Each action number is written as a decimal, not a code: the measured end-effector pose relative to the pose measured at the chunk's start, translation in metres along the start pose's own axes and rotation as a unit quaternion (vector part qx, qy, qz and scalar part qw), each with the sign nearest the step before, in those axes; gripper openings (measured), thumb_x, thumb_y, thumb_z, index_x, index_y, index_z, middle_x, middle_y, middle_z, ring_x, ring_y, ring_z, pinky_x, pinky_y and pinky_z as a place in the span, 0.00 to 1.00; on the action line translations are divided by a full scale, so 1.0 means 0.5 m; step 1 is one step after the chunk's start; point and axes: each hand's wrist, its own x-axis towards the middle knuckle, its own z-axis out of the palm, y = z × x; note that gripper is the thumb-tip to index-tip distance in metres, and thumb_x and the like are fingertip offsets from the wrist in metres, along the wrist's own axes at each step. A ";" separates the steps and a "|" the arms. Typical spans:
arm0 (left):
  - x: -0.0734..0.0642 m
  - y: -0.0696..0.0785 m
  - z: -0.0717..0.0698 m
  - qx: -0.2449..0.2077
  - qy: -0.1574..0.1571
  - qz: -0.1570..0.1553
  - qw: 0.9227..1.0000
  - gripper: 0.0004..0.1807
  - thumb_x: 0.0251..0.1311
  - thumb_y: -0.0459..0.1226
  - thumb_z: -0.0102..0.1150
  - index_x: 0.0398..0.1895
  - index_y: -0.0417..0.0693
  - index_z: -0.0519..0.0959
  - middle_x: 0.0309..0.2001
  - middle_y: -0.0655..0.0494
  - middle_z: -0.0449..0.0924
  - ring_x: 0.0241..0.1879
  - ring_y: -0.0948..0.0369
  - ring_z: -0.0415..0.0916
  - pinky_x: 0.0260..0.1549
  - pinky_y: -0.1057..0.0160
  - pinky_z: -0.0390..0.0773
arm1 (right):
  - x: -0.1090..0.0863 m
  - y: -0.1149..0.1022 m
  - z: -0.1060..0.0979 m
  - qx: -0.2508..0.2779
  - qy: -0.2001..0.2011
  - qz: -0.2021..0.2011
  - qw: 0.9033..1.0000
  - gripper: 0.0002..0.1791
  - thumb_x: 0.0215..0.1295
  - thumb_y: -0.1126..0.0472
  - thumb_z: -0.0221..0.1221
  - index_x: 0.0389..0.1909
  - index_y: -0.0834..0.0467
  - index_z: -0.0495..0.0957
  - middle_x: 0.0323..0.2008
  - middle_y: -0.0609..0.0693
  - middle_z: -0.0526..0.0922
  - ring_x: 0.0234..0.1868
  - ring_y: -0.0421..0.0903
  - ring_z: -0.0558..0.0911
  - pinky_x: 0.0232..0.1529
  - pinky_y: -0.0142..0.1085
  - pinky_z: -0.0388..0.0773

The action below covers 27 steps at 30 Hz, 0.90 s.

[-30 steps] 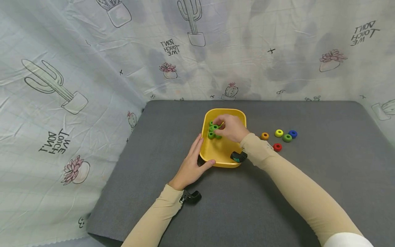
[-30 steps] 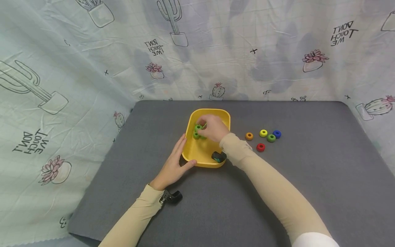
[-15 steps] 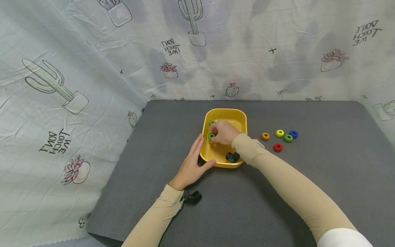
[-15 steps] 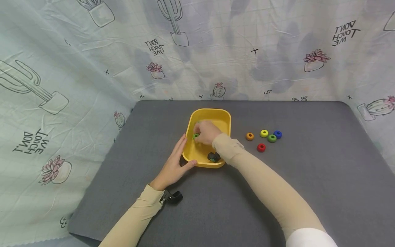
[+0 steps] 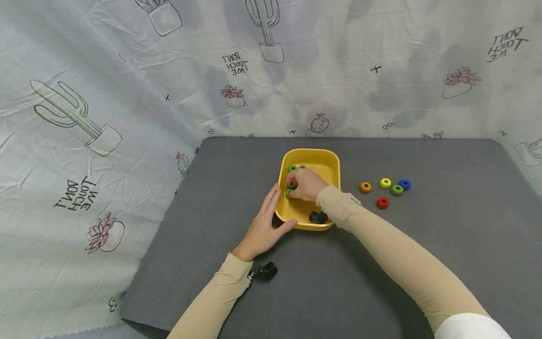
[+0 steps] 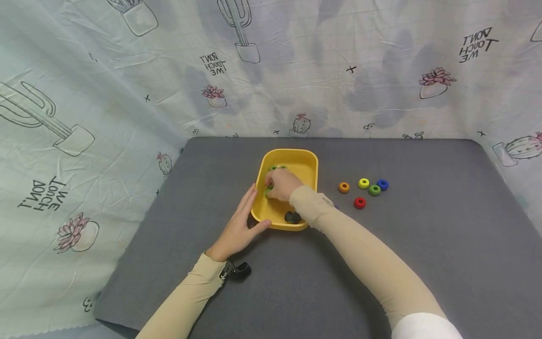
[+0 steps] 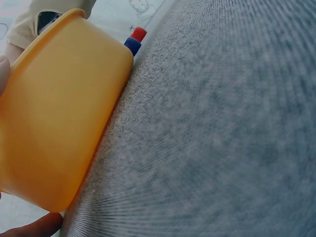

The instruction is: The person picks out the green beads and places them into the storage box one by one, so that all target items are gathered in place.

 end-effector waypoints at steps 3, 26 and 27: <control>0.001 0.000 0.000 0.001 0.001 0.002 1.000 0.53 0.70 0.56 0.64 0.86 0.51 0.44 0.87 0.59 0.35 0.83 0.61 0.44 0.77 0.43 0.59 | -0.004 0.005 -0.005 0.008 0.001 0.008 1.000 0.13 0.65 0.63 0.71 0.49 0.60 0.85 0.44 0.56 0.86 0.45 0.51 0.82 0.54 0.45 0.81; 0.001 0.001 0.002 0.005 0.003 -0.010 1.000 0.54 0.69 0.59 0.63 0.86 0.51 0.46 0.86 0.66 0.35 0.83 0.60 0.44 0.76 0.40 0.59 | -0.068 0.026 -0.079 0.102 0.084 0.005 0.991 0.15 0.68 0.61 0.69 0.53 0.63 0.85 0.45 0.56 0.85 0.42 0.52 0.81 0.46 0.46 0.81; 0.001 0.001 0.002 0.004 0.004 -0.010 1.000 0.54 0.68 0.59 0.63 0.86 0.51 0.46 0.86 0.65 0.35 0.83 0.60 0.44 0.76 0.40 0.59 | -0.074 0.029 -0.082 0.103 0.090 0.006 0.991 0.15 0.68 0.61 0.69 0.53 0.62 0.85 0.45 0.56 0.85 0.41 0.52 0.81 0.46 0.45 0.81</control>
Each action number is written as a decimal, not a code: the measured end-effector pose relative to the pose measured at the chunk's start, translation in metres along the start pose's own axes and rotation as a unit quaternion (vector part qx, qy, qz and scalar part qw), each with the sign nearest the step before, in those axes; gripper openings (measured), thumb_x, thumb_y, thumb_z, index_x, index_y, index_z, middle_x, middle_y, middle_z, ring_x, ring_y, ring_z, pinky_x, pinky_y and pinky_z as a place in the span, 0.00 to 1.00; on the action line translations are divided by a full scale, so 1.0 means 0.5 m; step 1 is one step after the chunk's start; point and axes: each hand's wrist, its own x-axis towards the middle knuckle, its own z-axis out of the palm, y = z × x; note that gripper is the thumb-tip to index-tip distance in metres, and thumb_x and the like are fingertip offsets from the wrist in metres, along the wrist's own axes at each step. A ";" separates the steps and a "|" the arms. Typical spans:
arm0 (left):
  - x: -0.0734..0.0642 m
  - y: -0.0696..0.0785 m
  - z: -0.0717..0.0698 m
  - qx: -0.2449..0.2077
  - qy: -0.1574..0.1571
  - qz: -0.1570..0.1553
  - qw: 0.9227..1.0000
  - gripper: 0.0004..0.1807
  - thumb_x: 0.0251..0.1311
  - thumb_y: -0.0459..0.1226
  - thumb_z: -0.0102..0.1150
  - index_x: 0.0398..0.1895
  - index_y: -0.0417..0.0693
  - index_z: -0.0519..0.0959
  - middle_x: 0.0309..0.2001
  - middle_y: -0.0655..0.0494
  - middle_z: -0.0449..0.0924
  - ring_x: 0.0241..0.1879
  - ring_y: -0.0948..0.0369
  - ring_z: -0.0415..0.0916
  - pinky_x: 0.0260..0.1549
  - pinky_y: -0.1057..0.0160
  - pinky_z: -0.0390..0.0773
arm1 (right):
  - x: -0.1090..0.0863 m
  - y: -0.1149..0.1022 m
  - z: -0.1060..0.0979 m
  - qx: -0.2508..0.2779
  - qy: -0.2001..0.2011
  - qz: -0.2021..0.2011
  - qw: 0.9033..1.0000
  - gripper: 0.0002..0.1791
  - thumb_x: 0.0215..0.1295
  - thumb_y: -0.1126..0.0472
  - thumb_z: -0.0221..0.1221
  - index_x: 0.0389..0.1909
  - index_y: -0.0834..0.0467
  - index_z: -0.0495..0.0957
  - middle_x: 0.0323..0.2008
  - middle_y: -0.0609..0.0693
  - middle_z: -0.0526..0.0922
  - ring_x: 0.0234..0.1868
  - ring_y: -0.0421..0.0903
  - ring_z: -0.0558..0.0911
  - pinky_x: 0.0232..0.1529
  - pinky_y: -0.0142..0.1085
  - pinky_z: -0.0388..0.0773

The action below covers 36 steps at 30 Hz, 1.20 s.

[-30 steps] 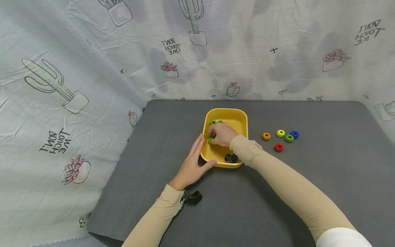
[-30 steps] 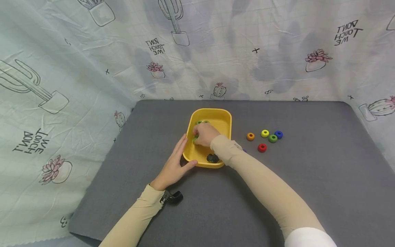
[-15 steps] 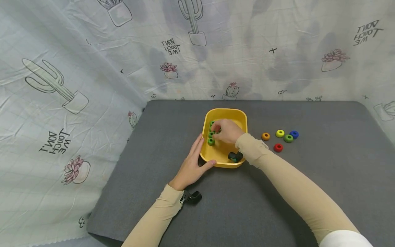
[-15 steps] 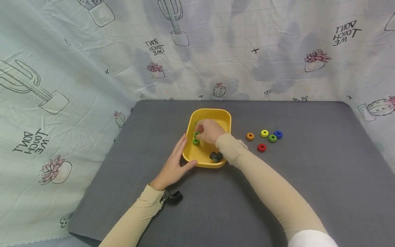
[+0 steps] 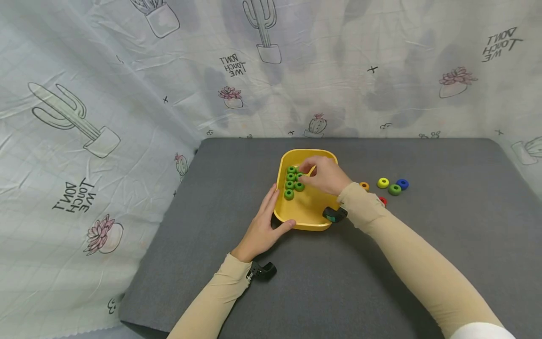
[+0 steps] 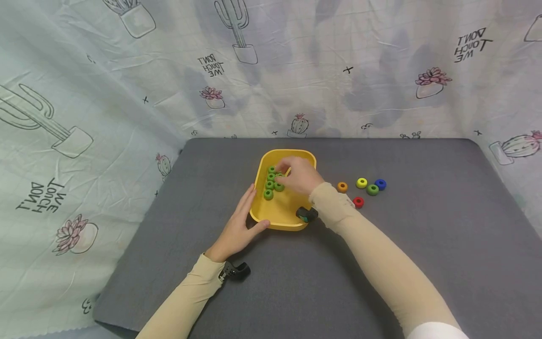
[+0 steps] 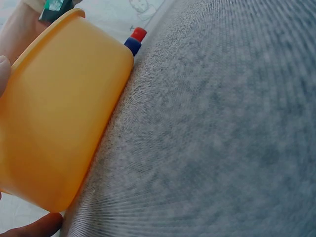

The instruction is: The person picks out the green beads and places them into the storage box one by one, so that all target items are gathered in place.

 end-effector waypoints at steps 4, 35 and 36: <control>0.000 -0.001 0.001 -0.004 0.000 0.000 1.000 0.54 0.68 0.61 0.62 0.86 0.52 0.46 0.86 0.64 0.35 0.83 0.59 0.45 0.76 0.40 0.59 | -0.018 0.010 -0.015 0.000 0.020 0.003 1.000 0.14 0.68 0.60 0.69 0.52 0.60 0.85 0.45 0.56 0.85 0.39 0.52 0.81 0.43 0.44 0.80; 0.001 0.000 0.003 -0.003 0.002 -0.002 1.000 0.54 0.67 0.60 0.64 0.86 0.55 0.45 0.86 0.61 0.36 0.83 0.61 0.44 0.76 0.41 0.60 | -0.224 0.131 -0.114 -0.024 0.121 0.061 0.990 0.24 0.73 0.48 0.64 0.63 0.56 0.79 0.61 0.60 0.80 0.49 0.58 0.84 0.40 0.50 0.82; 0.001 0.000 0.003 -0.002 0.002 -0.003 1.000 0.54 0.67 0.60 0.64 0.86 0.55 0.45 0.86 0.61 0.36 0.83 0.61 0.44 0.76 0.42 0.60 | -0.229 0.137 -0.118 -0.029 0.123 0.066 0.990 0.25 0.73 0.48 0.64 0.64 0.56 0.78 0.61 0.61 0.79 0.49 0.59 0.84 0.42 0.52 0.82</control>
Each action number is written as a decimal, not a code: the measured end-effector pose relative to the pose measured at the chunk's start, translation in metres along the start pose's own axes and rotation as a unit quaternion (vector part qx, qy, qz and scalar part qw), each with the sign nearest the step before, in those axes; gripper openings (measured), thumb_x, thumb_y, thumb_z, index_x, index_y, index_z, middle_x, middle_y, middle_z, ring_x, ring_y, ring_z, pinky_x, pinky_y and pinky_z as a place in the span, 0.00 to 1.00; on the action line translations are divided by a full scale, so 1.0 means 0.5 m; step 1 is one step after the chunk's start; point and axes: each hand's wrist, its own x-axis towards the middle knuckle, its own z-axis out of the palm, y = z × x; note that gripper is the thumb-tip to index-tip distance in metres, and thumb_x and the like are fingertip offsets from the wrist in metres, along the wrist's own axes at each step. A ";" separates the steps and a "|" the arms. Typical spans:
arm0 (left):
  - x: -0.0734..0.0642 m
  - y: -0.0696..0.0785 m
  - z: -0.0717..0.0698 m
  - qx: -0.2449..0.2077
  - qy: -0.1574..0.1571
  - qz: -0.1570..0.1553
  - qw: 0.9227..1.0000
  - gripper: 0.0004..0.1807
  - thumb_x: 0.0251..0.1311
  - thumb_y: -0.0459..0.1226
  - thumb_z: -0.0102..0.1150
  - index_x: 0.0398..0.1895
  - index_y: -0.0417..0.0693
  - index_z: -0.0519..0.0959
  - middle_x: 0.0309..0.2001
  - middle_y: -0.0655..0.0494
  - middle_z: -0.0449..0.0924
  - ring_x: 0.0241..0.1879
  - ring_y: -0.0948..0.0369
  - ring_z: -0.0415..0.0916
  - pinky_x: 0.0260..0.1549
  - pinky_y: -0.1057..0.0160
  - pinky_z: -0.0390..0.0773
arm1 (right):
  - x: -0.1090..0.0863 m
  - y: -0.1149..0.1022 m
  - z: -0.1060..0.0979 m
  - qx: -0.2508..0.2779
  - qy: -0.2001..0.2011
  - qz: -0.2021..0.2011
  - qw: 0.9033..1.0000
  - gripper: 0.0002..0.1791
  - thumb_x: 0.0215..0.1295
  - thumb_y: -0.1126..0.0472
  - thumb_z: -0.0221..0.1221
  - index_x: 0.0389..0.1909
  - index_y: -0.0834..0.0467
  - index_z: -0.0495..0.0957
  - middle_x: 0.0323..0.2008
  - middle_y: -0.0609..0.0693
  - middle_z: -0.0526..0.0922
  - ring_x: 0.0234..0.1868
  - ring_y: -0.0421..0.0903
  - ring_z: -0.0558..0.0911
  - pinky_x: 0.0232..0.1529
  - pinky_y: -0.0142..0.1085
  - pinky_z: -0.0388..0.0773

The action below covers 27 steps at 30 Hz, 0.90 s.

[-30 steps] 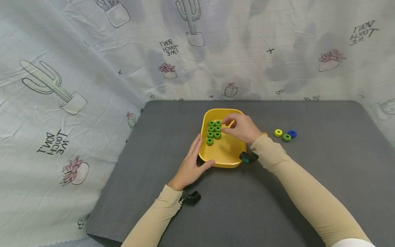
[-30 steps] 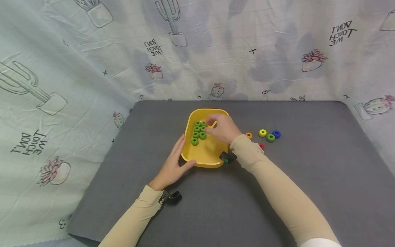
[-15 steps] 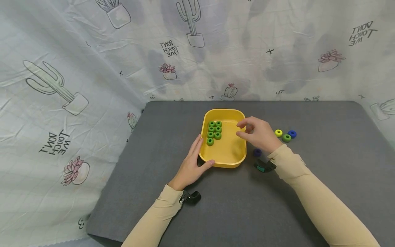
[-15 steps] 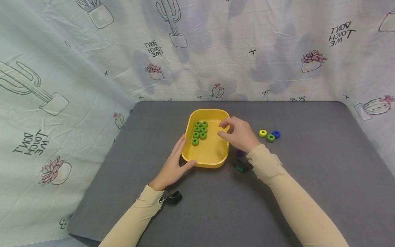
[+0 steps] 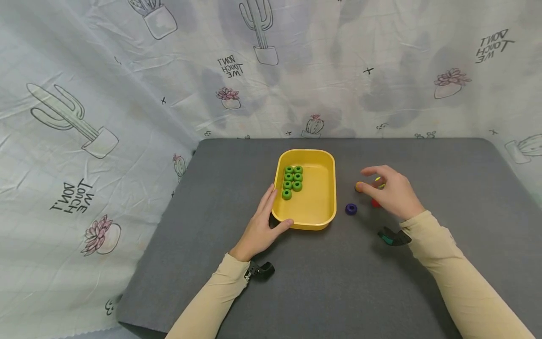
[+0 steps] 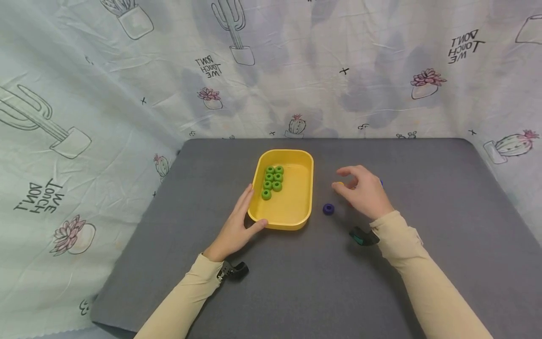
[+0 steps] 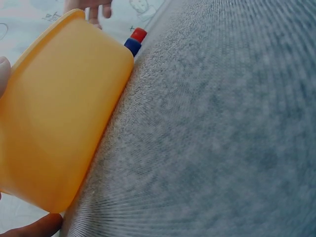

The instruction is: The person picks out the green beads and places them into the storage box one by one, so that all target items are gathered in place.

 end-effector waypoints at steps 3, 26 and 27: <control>0.000 0.001 0.001 -0.001 0.001 -0.001 1.000 0.54 0.68 0.60 0.64 0.86 0.55 0.45 0.86 0.61 0.36 0.83 0.62 0.44 0.77 0.42 0.59 | -0.008 0.022 -0.009 -0.019 -0.003 0.008 1.000 0.29 0.73 0.48 0.65 0.68 0.58 0.75 0.64 0.63 0.76 0.52 0.62 0.83 0.45 0.59 0.81; -0.004 0.009 -0.002 -0.001 0.001 -0.004 1.000 0.54 0.68 0.59 0.64 0.86 0.53 0.45 0.86 0.61 0.36 0.83 0.62 0.43 0.77 0.42 0.59 | -0.033 0.134 -0.027 -0.073 -0.039 0.053 0.995 0.37 0.73 0.48 0.64 0.72 0.67 0.69 0.49 0.70 0.83 0.44 0.62 0.84 0.35 0.50 0.81; -0.004 0.009 -0.002 -0.002 0.001 -0.004 1.000 0.54 0.68 0.58 0.64 0.86 0.53 0.45 0.86 0.61 0.36 0.83 0.62 0.43 0.77 0.42 0.58 | -0.034 0.136 -0.027 -0.072 -0.038 0.051 0.995 0.36 0.73 0.48 0.64 0.71 0.66 0.69 0.50 0.70 0.82 0.44 0.62 0.85 0.35 0.50 0.81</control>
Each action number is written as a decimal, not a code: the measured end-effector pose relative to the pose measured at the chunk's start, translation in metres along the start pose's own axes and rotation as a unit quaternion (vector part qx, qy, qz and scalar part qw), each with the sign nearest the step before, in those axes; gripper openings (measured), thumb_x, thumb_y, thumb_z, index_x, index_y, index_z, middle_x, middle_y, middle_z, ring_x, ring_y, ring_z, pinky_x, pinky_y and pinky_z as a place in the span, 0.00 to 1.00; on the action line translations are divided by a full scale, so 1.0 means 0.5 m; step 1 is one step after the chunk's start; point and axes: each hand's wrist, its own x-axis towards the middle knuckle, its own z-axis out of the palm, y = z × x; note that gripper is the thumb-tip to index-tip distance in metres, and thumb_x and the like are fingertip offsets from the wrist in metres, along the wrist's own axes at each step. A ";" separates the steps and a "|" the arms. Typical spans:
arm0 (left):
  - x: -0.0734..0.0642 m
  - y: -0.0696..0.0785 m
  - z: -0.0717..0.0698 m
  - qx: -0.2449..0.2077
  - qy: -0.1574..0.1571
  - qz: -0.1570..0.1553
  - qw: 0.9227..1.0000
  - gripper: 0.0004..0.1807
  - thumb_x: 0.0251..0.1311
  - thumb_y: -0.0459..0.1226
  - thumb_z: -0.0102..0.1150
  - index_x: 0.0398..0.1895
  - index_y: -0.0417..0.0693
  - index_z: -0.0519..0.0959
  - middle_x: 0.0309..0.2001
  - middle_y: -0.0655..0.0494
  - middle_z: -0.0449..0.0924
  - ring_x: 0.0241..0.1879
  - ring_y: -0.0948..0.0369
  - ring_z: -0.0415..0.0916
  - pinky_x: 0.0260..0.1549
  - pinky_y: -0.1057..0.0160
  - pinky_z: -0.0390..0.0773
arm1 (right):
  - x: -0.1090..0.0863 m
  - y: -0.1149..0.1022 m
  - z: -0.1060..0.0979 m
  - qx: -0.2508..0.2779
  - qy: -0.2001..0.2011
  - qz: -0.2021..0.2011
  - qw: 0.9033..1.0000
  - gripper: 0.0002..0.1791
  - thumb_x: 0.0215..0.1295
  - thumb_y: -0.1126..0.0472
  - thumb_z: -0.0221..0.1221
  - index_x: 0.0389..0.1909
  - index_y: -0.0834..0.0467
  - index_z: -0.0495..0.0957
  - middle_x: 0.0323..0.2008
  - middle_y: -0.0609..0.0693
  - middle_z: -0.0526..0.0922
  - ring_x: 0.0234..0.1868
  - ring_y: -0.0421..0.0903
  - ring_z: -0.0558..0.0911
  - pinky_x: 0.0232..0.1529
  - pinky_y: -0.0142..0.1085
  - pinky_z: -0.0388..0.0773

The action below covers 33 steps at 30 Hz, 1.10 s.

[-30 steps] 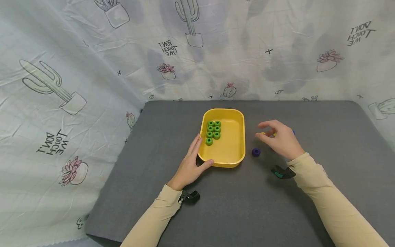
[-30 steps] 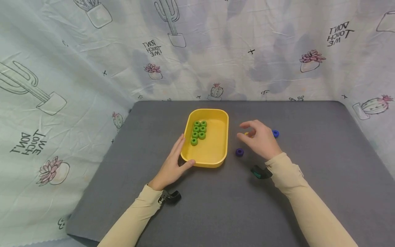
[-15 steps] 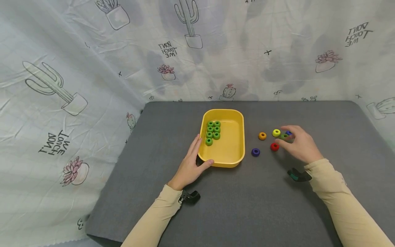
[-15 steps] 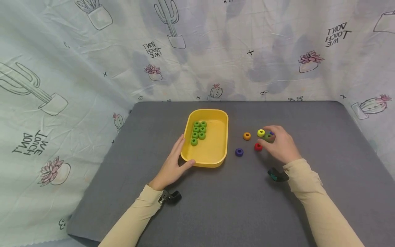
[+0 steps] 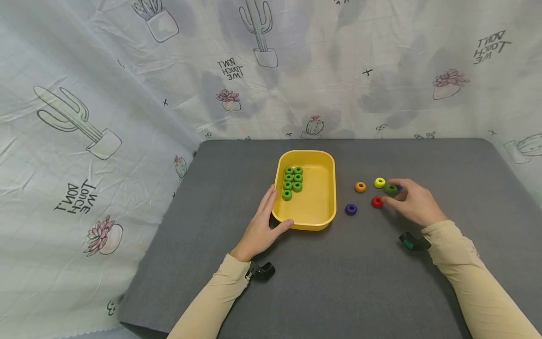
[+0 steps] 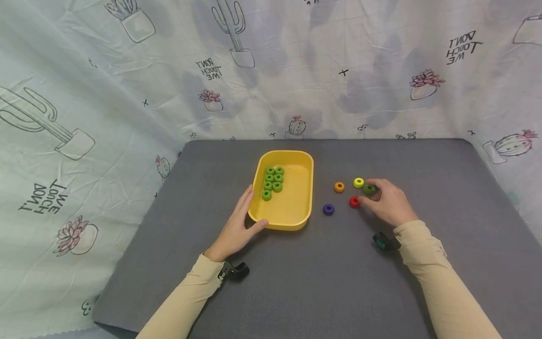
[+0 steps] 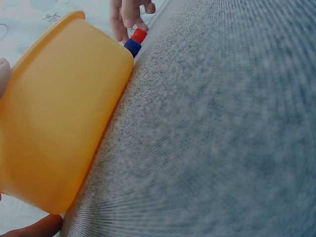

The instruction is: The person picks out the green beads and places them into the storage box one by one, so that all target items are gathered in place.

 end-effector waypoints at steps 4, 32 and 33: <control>0.000 0.000 0.000 -0.002 0.001 0.003 1.000 0.54 0.68 0.58 0.64 0.86 0.53 0.45 0.86 0.62 0.36 0.83 0.63 0.43 0.77 0.42 0.58 | 0.000 0.008 0.002 0.007 0.009 -0.011 1.000 0.33 0.73 0.50 0.65 0.70 0.65 0.71 0.57 0.70 0.77 0.46 0.63 0.85 0.34 0.49 0.81; 0.002 -0.003 0.001 0.002 0.003 0.004 1.000 0.54 0.68 0.59 0.65 0.86 0.52 0.46 0.86 0.60 0.37 0.83 0.60 0.44 0.77 0.41 0.58 | 0.007 0.041 0.029 0.016 0.024 -0.032 0.999 0.19 0.66 0.66 0.65 0.57 0.62 0.81 0.46 0.63 0.81 0.39 0.52 0.81 0.32 0.39 0.72; 0.002 -0.003 0.001 0.003 0.003 0.003 1.000 0.54 0.68 0.59 0.65 0.86 0.52 0.46 0.86 0.60 0.37 0.83 0.61 0.45 0.77 0.41 0.58 | 0.007 0.042 0.030 0.017 0.024 -0.031 0.999 0.19 0.66 0.66 0.65 0.57 0.62 0.81 0.46 0.63 0.81 0.39 0.52 0.81 0.32 0.39 0.72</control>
